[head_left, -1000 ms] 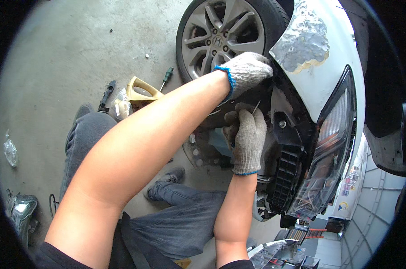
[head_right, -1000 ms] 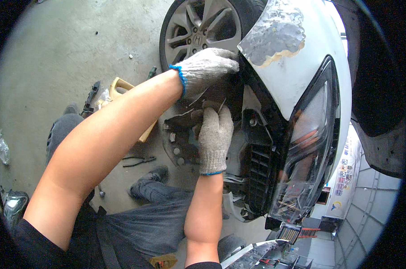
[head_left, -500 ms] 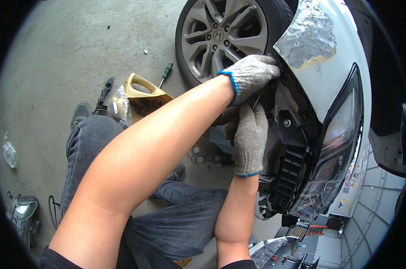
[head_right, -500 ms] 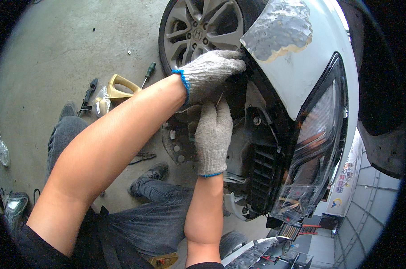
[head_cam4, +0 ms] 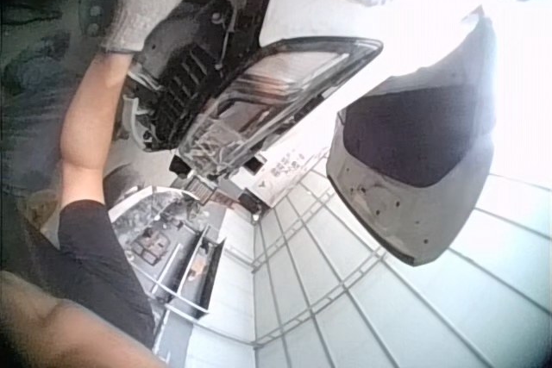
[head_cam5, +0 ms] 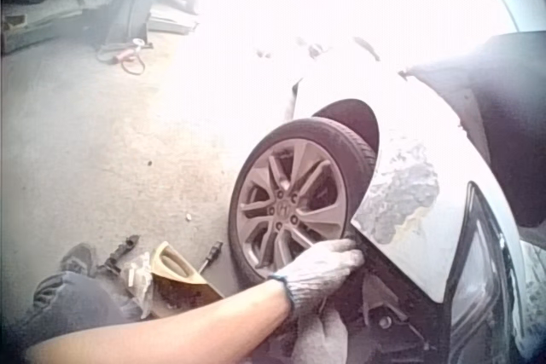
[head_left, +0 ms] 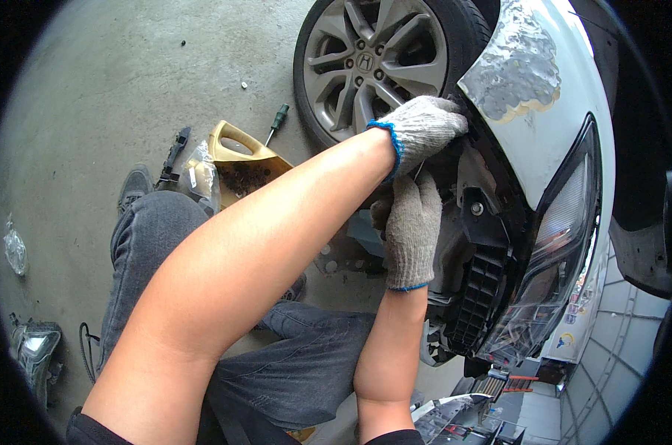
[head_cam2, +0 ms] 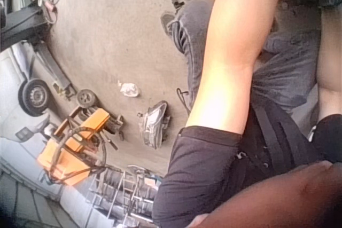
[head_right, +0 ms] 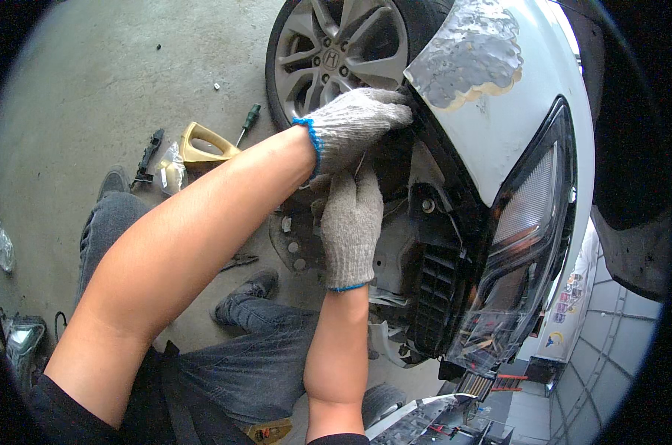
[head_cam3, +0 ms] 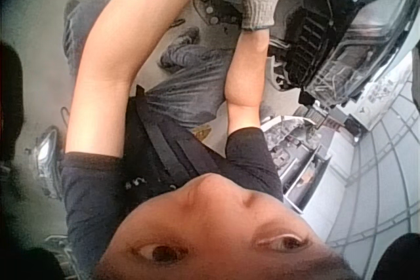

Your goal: The person is repairing a damaged front bumper on a white car. They use a screwdriver to pry and remove broken plastic clips and trim pieces from the bumper area, then use pliers and a hammer to extract remaining fasteners and damaged sections.

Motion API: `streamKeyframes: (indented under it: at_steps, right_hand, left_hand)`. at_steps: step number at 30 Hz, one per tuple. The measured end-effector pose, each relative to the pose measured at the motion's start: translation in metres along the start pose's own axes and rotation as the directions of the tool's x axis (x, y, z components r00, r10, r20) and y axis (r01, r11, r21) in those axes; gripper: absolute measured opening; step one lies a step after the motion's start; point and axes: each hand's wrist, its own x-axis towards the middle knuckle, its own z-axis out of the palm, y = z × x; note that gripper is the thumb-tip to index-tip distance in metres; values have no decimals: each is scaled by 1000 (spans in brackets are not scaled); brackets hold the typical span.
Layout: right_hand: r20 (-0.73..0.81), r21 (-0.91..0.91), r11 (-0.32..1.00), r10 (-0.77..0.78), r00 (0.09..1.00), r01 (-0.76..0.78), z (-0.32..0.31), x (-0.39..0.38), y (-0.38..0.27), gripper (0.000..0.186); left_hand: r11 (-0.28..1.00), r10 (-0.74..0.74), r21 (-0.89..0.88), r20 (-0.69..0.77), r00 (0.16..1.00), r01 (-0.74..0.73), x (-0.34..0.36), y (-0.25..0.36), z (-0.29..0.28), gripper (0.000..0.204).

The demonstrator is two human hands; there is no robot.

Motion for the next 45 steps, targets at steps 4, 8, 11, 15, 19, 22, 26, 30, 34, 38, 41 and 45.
streamKeyframes:
  at_steps: [4,8,11,15,19,22,26,30,34,38,41,45]
  right_hand:
    - [3,-2,1000,-11,1000,11,0,3,4,20]
    - [9,-168,979,-114,993,114,-12,14,24,24]
    - [41,-181,982,-43,998,50,-11,10,15,36]
    - [4,10,1000,16,1000,-16,5,-4,-3,28]
    - [33,-43,999,0,999,1,0,-1,-2,29]
    - [59,-95,994,-41,997,47,-3,4,6,30]
    - [57,-206,976,-54,997,65,-11,8,14,28]
    - [77,-194,980,53,996,-37,-8,1,0,29]
    - [47,-193,979,78,996,-68,-13,0,-2,28]
    - [49,-229,973,19,999,-7,-13,2,0,30]
    - [30,-300,952,-61,998,67,-16,7,10,30]
    - [30,-354,927,-123,992,126,-20,12,20,24]
  left_hand:
    - [998,26,59,-10,1000,-25,-1,0,-1,36]
    - [996,-76,-38,-8,997,76,-1,7,3,36]
    - [999,-37,-3,-13,999,37,-2,6,1,37]
    - [997,-79,-26,-11,997,78,-2,6,-1,38]
    - [996,-49,-69,-14,999,48,-2,5,1,41]
    - [998,-12,-54,-38,999,10,2,3,-1,44]
    - [994,-64,-85,2,998,64,-1,7,-1,45]
    - [969,-91,-233,-38,995,80,-7,9,-6,45]
    - [976,-103,-198,-31,994,95,-11,14,-1,40]
    - [985,-69,-161,-57,996,59,-6,3,-5,38]
    - [989,39,-141,-21,999,-42,-2,-12,-12,38]
    - [989,5,-145,23,1000,-2,-3,-13,-13,40]
